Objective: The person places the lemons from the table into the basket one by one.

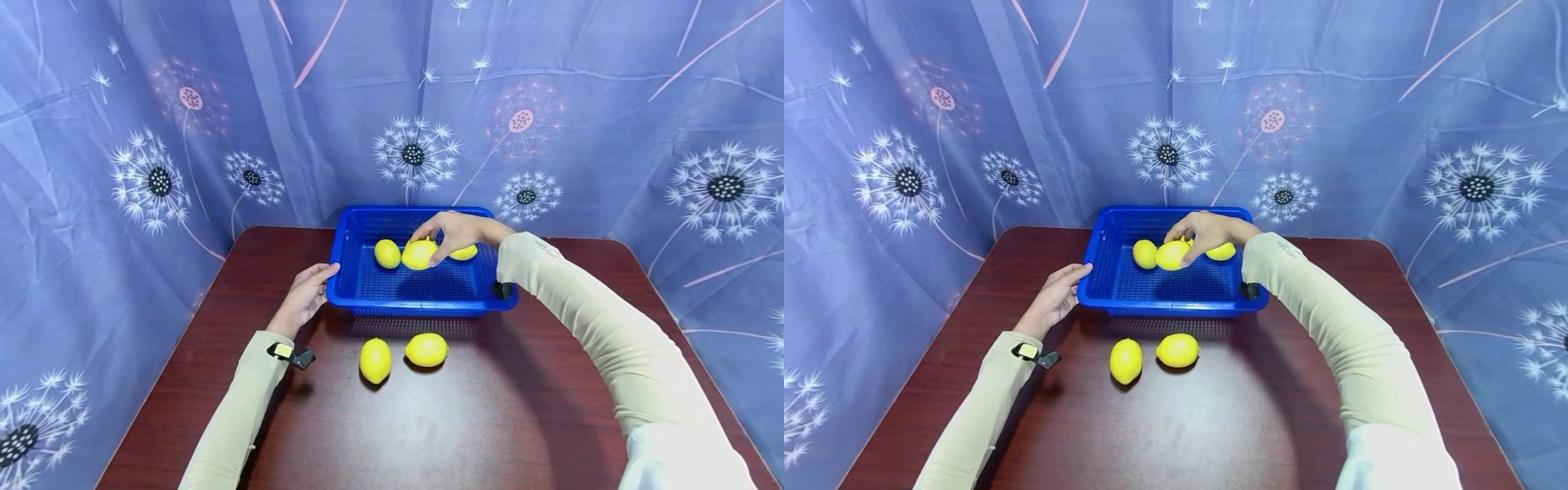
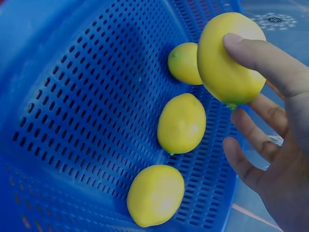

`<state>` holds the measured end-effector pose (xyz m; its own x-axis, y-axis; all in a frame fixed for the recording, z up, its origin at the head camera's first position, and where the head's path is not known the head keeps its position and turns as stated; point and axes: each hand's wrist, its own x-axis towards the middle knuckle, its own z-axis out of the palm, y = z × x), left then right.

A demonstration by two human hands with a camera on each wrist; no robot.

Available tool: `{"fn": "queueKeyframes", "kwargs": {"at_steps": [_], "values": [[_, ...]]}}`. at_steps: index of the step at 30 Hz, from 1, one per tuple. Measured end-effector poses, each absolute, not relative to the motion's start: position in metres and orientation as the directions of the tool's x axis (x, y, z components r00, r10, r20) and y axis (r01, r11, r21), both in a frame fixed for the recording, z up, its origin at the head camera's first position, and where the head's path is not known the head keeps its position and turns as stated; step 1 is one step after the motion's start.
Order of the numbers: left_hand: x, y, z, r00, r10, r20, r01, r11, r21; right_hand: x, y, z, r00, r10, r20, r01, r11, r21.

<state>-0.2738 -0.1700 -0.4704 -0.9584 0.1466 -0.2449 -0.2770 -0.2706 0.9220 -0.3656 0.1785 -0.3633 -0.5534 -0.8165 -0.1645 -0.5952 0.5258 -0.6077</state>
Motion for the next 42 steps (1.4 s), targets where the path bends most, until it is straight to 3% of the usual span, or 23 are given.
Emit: {"fn": "queueKeyframes", "kwargs": {"at_steps": [16,26,42], "values": [[-0.272,-0.168,-0.469,-0.961,0.127,-0.245,-0.271,-0.272,0.923,-0.38,0.154,-0.393,-0.578,-0.739,-0.347,-0.549,0.667,-0.505],[-0.272,-0.17,-0.469,-0.962,0.123,-0.245,-0.27,-0.261,0.927,-0.384,0.141,-0.4,-0.569,-0.743,-0.352,-0.586,0.667,-0.46],[-0.272,-0.17,-0.469,-0.962,0.133,-0.238,-0.267,-0.277,0.923,-0.381,0.14,-0.395,-0.597,-0.656,-0.462,-0.51,0.755,-0.412]]}}
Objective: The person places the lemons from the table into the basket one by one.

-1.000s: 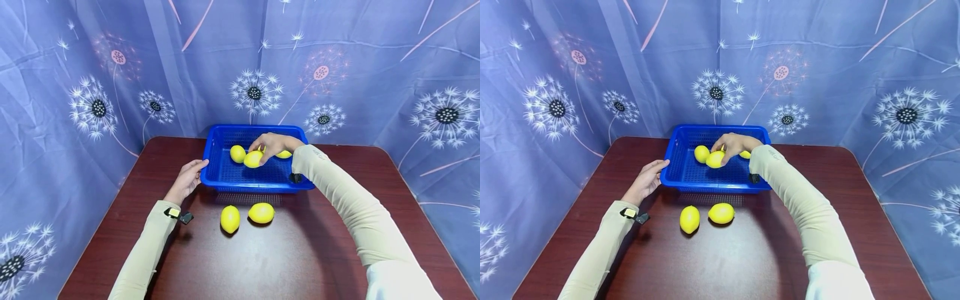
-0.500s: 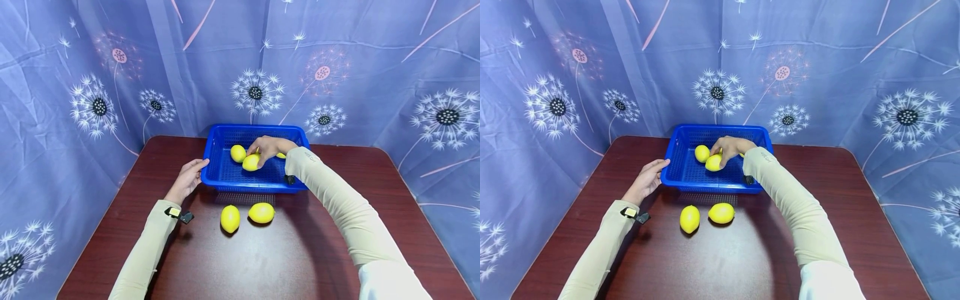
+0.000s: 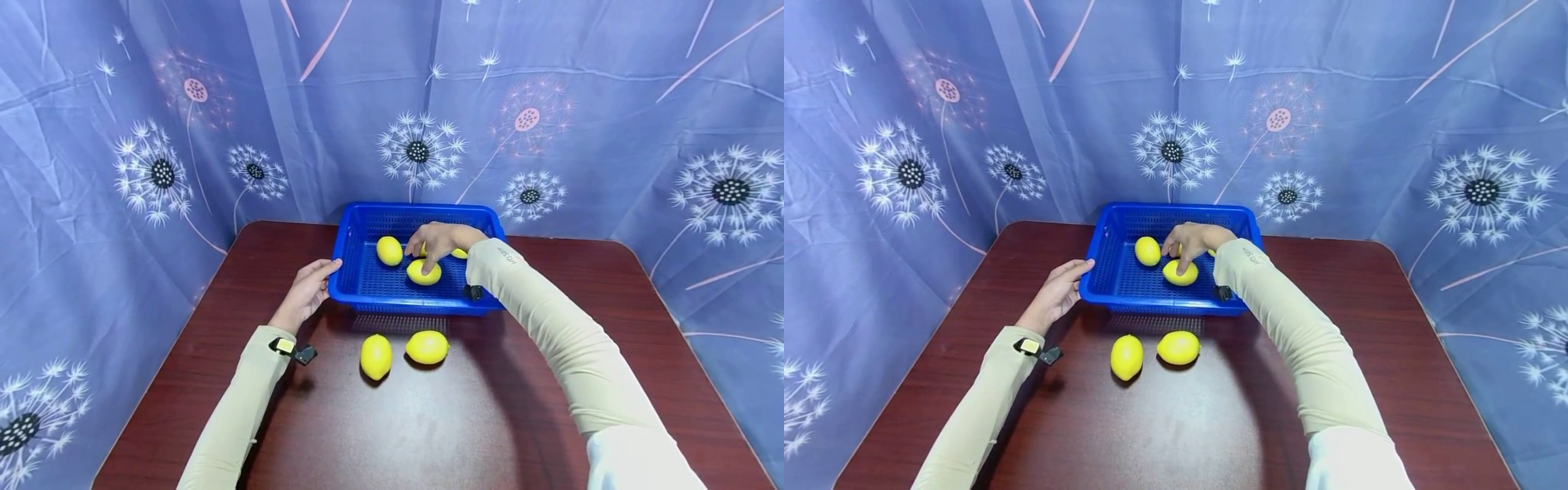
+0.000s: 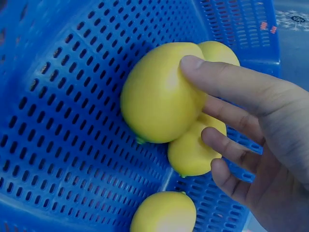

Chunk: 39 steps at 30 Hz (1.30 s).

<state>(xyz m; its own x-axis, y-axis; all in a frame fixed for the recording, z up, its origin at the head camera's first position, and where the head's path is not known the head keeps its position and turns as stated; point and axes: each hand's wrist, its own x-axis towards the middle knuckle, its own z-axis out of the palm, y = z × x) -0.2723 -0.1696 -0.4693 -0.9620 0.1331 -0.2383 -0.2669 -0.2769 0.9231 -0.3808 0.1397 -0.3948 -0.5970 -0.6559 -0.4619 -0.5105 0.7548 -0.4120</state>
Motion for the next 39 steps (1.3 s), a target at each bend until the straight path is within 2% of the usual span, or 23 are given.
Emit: {"fn": "queueKeyframes", "kwargs": {"at_steps": [6,11,18,28,33,39], "values": [[-0.272,-0.169,-0.468,-0.962,0.125,-0.244,-0.27,-0.279,0.922,-0.38,0.147,-0.384,-0.625,-0.661,-0.416,-0.496,0.747,-0.443],[-0.272,-0.169,-0.469,-0.96,0.123,-0.25,-0.275,-0.284,0.919,-0.366,0.153,-0.368,-0.666,-0.681,-0.304,-0.509,0.713,-0.482],[-0.273,-0.169,-0.469,-0.96,0.126,-0.248,-0.275,-0.288,0.917,-0.33,0.167,-0.348,-0.687,-0.724,-0.068,-0.615,0.629,-0.476],[-0.271,-0.17,-0.467,-0.958,0.124,-0.259,-0.284,-0.277,0.918,-0.275,0.186,-0.337,-0.743,-0.649,0.162,-0.63,0.596,-0.498],[-0.272,-0.171,-0.469,-0.957,0.134,-0.256,-0.285,-0.291,0.913,-0.246,0.19,-0.34,-0.747,-0.621,0.238,-0.639,0.573,-0.513],[-0.273,-0.169,-0.468,-0.958,0.142,-0.25,-0.282,-0.291,0.914,-0.21,0.192,-0.348,-0.75,-0.607,0.262,-0.632,0.541,-0.555]]}}
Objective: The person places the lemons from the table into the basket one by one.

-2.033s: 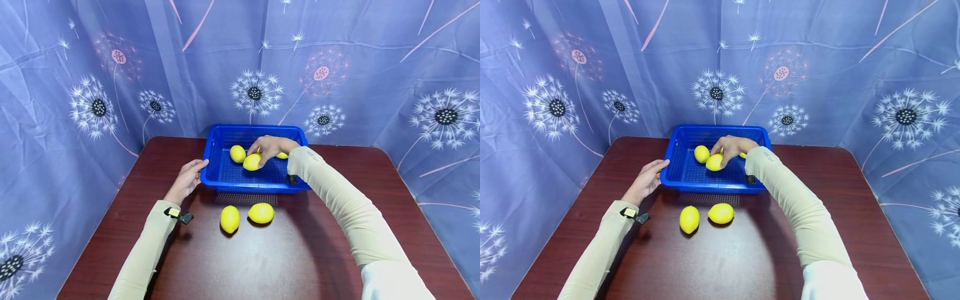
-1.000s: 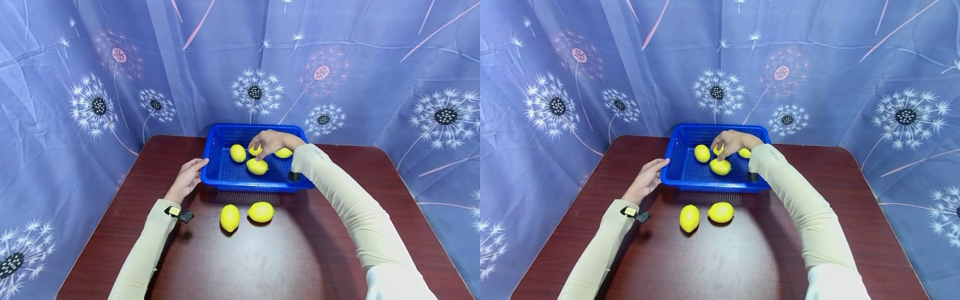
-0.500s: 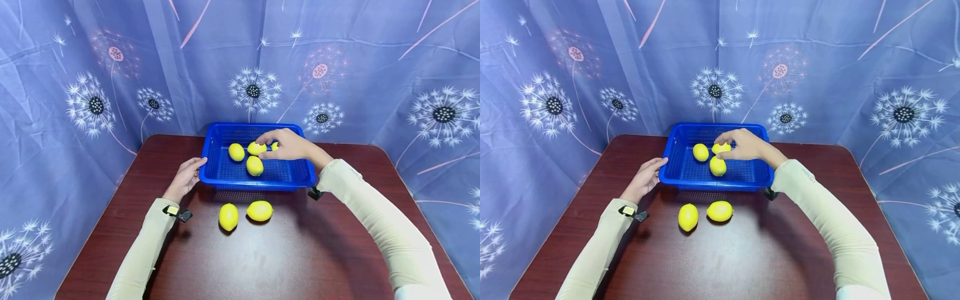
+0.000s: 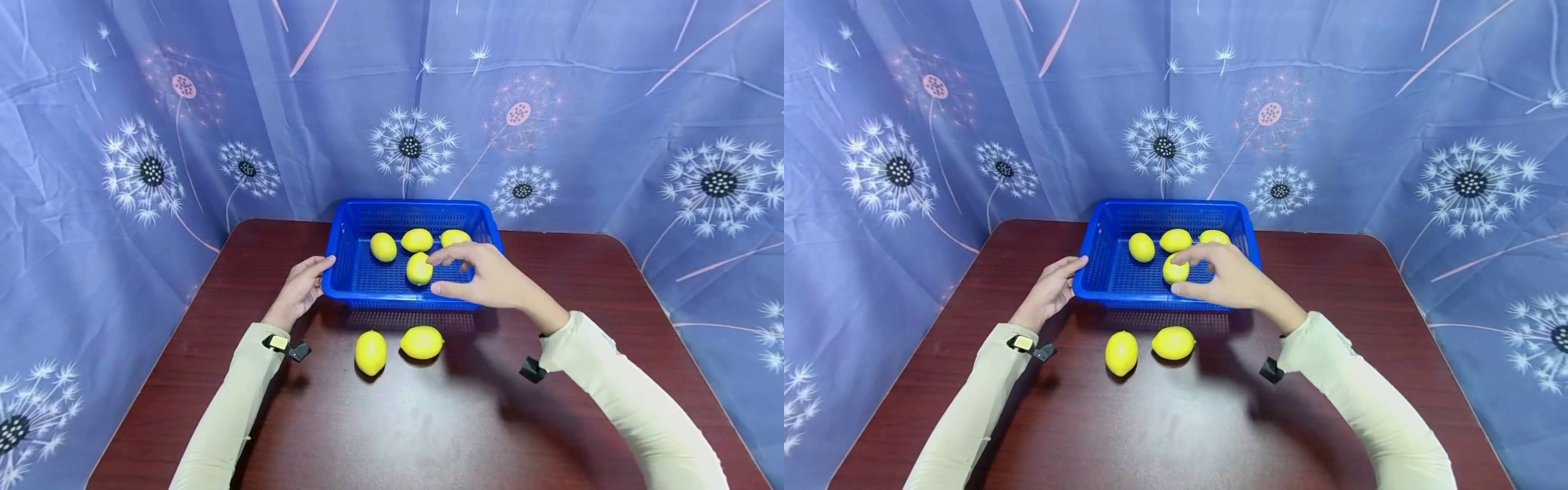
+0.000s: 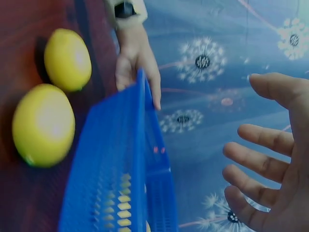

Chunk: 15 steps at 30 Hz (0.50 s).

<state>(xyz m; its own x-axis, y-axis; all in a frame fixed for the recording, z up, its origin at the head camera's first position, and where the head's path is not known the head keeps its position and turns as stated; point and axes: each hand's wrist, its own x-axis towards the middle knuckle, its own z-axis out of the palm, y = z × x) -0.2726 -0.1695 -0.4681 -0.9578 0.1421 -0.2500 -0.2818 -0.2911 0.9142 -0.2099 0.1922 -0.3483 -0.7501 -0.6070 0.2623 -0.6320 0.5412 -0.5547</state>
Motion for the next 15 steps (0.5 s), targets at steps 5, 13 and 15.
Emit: {"fn": "queueKeyframes", "kwargs": {"at_steps": [5,13,15], "values": [[-0.273,-0.169,-0.468,-0.957,0.146,-0.251,-0.283,-0.284,0.916,-0.183,0.192,-0.361,-0.733,-0.611,0.3,-0.652,0.505,-0.565],[-0.273,-0.169,-0.468,-0.959,0.133,-0.251,-0.279,-0.284,0.917,-0.157,0.189,-0.384,-0.735,-0.601,0.314,-0.655,0.512,-0.555],[-0.274,-0.169,-0.469,-0.958,0.13,-0.254,-0.282,-0.286,0.916,-0.153,0.188,-0.393,-0.736,-0.601,0.311,-0.656,0.522,-0.545]]}}
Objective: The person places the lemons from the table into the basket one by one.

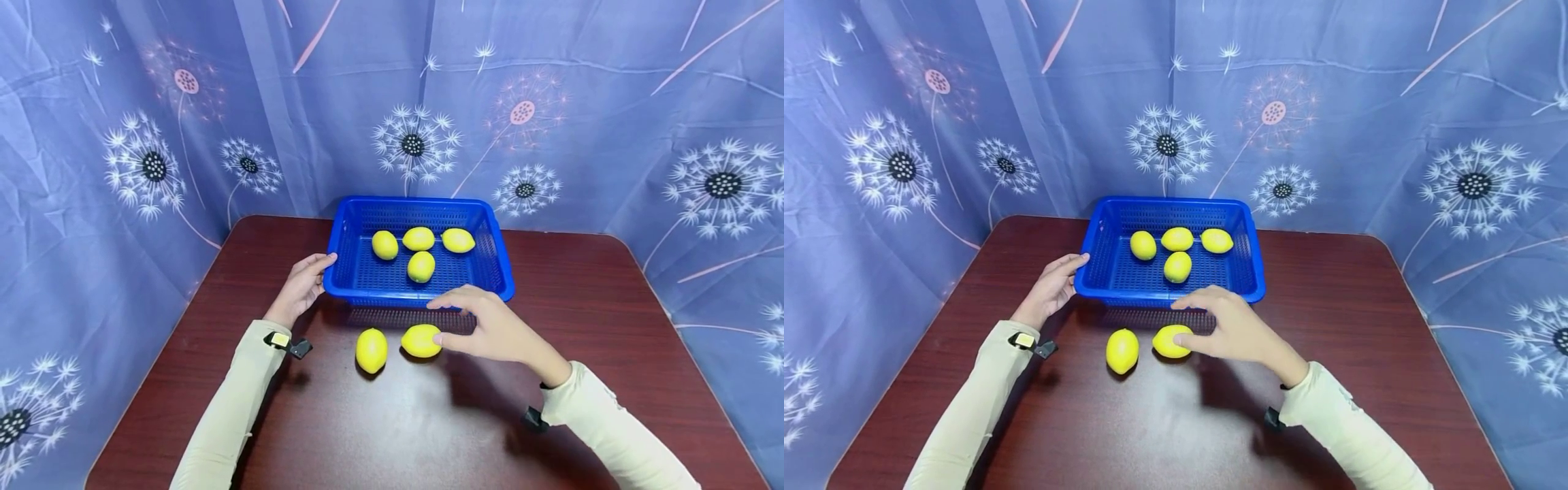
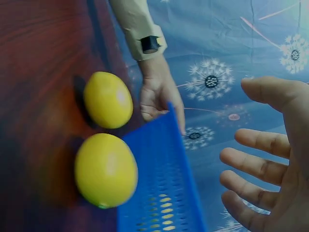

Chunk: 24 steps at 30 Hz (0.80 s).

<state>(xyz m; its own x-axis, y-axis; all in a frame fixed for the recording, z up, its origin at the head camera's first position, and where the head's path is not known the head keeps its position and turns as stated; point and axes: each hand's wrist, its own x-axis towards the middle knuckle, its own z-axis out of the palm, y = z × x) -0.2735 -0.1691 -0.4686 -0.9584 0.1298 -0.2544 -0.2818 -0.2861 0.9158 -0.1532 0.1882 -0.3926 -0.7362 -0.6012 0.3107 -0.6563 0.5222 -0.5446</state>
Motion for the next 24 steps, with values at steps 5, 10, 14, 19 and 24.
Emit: {"fn": "queueKeyframes", "kwargs": {"at_steps": [5,10,14,19,24], "values": [[-0.274,-0.169,-0.469,-0.958,0.126,-0.258,-0.285,-0.298,0.911,-0.146,0.186,-0.415,-0.761,-0.584,0.283,-0.633,0.573,-0.52],[-0.274,-0.169,-0.469,-0.958,0.123,-0.261,-0.286,-0.3,0.91,-0.145,0.182,-0.436,-0.785,-0.559,0.268,-0.608,0.61,-0.509],[-0.275,-0.169,-0.471,-0.956,0.126,-0.264,-0.29,-0.296,0.91,-0.146,0.178,-0.449,-0.783,-0.551,0.289,-0.619,0.646,-0.446],[-0.276,-0.169,-0.472,-0.956,0.119,-0.268,-0.292,-0.302,0.908,-0.149,0.175,-0.459,-0.793,-0.532,0.297,-0.609,0.7,-0.373],[-0.275,-0.169,-0.471,-0.957,0.116,-0.266,-0.29,-0.314,0.904,-0.151,0.173,-0.465,-0.82,-0.51,0.26,-0.573,0.739,-0.355]]}}
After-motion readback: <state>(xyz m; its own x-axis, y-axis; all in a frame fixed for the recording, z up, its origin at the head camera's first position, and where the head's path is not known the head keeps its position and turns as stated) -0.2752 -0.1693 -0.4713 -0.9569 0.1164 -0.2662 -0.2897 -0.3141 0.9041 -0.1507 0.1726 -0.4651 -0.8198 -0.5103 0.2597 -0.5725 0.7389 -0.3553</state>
